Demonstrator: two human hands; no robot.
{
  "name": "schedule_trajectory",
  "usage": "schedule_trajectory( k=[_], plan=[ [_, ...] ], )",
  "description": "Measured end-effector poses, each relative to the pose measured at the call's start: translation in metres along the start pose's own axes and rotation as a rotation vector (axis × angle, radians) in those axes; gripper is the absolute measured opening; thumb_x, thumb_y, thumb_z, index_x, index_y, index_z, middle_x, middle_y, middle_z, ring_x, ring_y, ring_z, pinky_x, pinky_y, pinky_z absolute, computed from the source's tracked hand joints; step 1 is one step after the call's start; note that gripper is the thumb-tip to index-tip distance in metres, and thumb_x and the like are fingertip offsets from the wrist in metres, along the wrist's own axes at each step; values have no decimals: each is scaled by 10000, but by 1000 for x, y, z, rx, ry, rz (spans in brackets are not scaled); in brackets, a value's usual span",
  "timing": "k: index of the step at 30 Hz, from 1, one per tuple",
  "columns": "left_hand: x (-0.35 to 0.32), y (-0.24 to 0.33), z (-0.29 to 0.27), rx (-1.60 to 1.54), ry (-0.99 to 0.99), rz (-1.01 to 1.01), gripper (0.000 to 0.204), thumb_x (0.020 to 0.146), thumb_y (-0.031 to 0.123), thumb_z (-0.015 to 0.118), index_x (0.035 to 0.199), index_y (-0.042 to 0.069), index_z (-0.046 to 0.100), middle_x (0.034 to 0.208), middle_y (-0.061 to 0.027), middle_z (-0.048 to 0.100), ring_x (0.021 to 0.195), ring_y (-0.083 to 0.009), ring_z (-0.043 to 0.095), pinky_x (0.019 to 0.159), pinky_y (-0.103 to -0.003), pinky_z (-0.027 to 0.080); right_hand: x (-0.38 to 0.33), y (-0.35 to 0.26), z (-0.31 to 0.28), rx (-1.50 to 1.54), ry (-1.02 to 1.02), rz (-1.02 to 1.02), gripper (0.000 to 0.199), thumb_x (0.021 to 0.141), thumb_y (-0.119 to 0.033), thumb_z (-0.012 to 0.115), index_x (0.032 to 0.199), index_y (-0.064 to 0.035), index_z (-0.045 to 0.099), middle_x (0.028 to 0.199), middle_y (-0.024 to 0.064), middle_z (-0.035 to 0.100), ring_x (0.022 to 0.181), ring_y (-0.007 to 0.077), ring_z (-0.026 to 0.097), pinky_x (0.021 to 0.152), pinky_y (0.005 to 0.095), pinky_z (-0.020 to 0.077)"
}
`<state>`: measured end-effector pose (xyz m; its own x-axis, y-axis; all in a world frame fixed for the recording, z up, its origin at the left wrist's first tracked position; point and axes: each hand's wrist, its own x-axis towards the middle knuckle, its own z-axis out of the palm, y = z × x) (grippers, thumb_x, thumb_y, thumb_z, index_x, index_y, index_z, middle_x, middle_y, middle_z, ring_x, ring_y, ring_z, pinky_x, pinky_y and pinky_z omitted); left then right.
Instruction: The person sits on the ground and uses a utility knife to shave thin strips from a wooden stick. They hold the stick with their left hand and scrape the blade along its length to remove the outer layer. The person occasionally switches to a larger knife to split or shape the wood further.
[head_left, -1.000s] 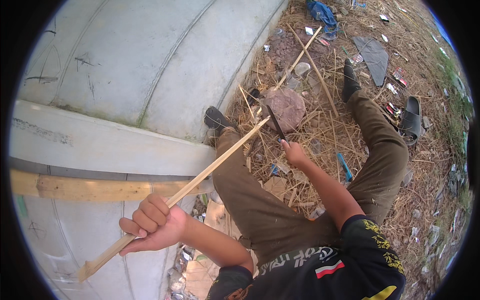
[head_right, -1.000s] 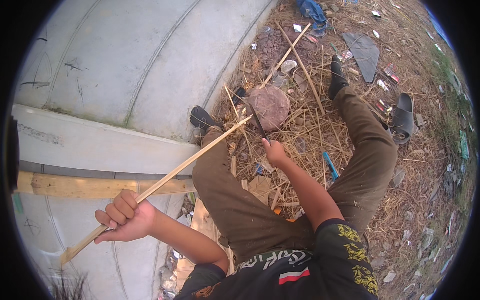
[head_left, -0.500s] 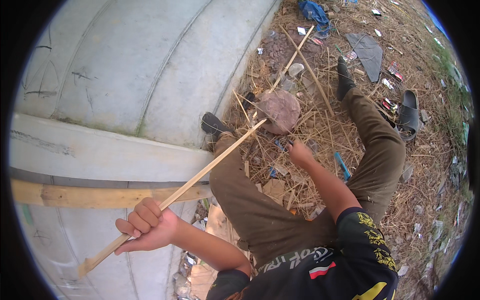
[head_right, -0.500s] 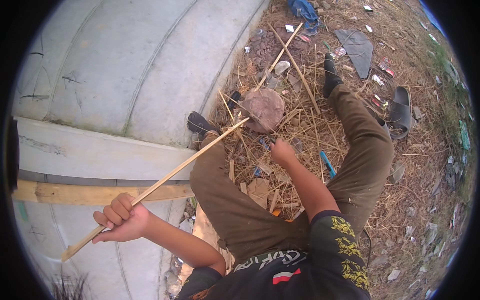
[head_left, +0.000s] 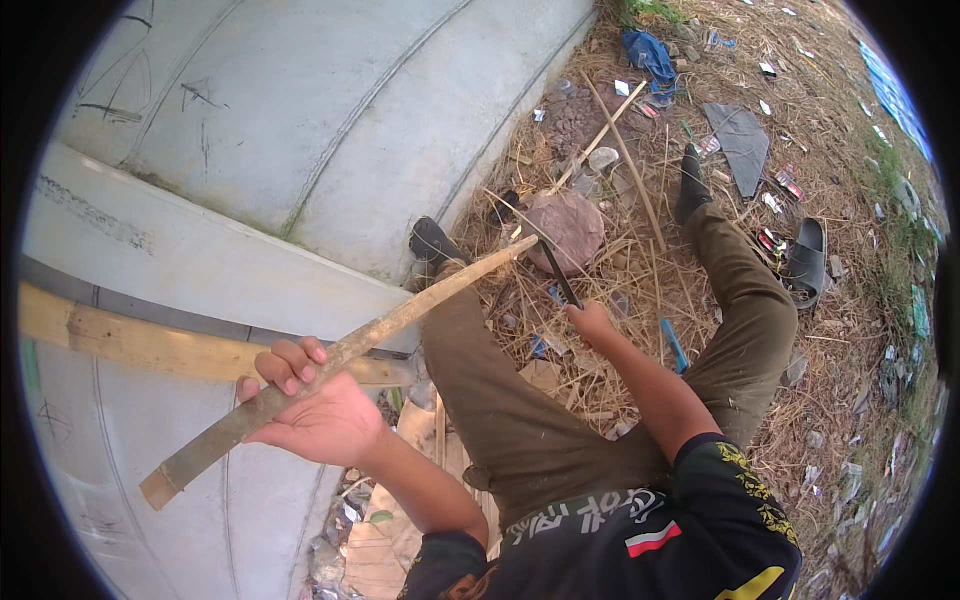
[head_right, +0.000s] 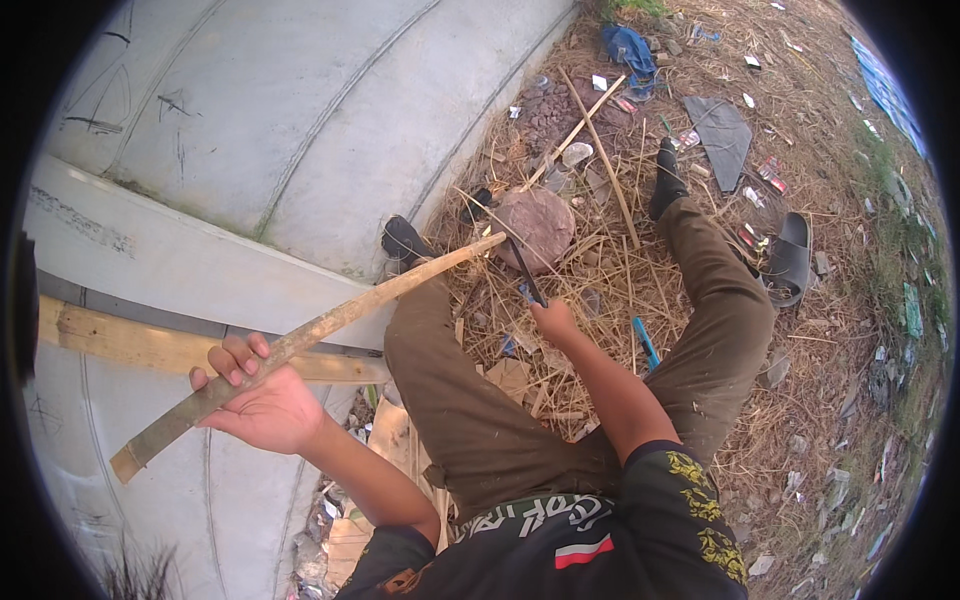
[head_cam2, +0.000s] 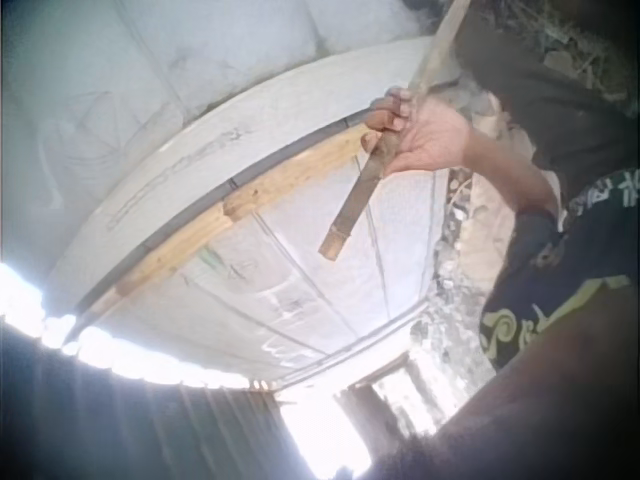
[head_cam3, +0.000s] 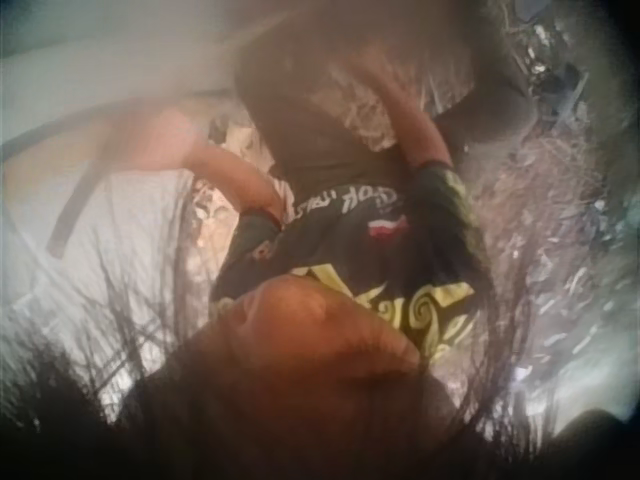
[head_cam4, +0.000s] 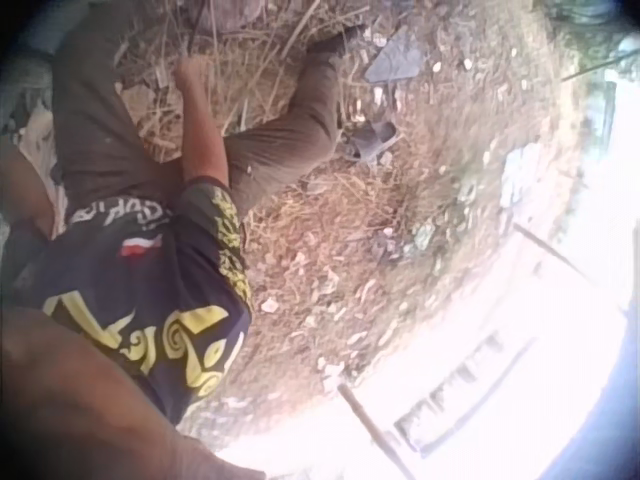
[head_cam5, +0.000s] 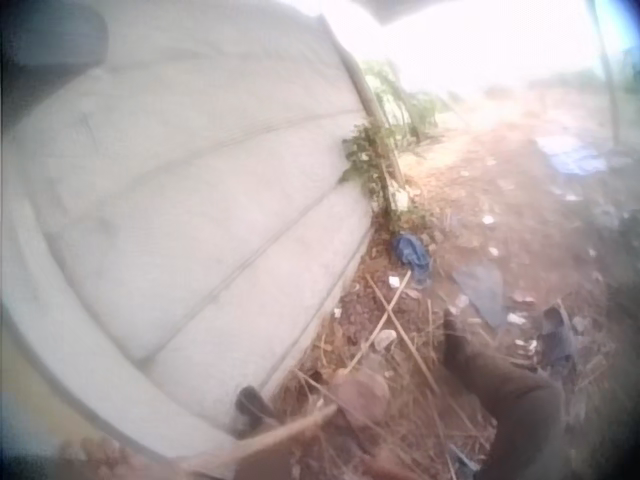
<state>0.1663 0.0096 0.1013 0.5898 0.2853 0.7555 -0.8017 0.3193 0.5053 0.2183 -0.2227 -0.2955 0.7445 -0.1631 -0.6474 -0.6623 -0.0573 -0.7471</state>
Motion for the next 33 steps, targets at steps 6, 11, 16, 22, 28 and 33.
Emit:
schedule_trajectory(
  k=[6,11,16,22,28,33],
  plan=[
    [15,-9,-9,60,-189,-59,404,1025,535,549,1114,141,557,938,-10,528,928,-207,515,873,-415,471,-48,-75,-26,212,27,-43,435,955,-399,614,810,11,611,662,108,603,503,241,592,456,435,457],
    [17,-18,33,266,-78,103,422,1058,561,469,1032,141,503,737,-24,490,676,-169,492,711,-363,497,-119,-100,-19,160,-63,-293,445,1012,-433,574,840,-23,599,631,55,540,452,170,500,429,367,401],
    [3,-29,63,197,10,115,498,1046,621,441,909,143,407,595,23,289,493,-95,245,464,-268,277,-152,-83,4,-21,-45,-510,576,1050,-483,516,823,37,618,707,166,616,666,285,628,659,448,485],
    [-7,-33,65,190,-103,81,541,1033,651,429,855,143,371,622,33,241,518,-89,202,478,-263,197,-181,-126,-25,73,221,-755,474,1069,-418,521,904,23,578,697,192,604,644,288,576,638,451,455],
    [2,-44,71,160,-67,119,538,1056,604,425,856,109,361,645,19,304,518,-83,226,470,-257,200,-63,-63,0,68,210,-720,463,1089,-386,454,984,34,615,838,200,678,712,392,620,694,471,488],
    [-35,-93,50,311,-182,-34,519,1068,606,386,852,135,366,615,32,254,521,-81,198,470,-255,180,-58,-49,2,-392,-112,-397,604,1050,-499,465,980,63,675,930,249,721,879,443,696,817,513,525]
  ],
)
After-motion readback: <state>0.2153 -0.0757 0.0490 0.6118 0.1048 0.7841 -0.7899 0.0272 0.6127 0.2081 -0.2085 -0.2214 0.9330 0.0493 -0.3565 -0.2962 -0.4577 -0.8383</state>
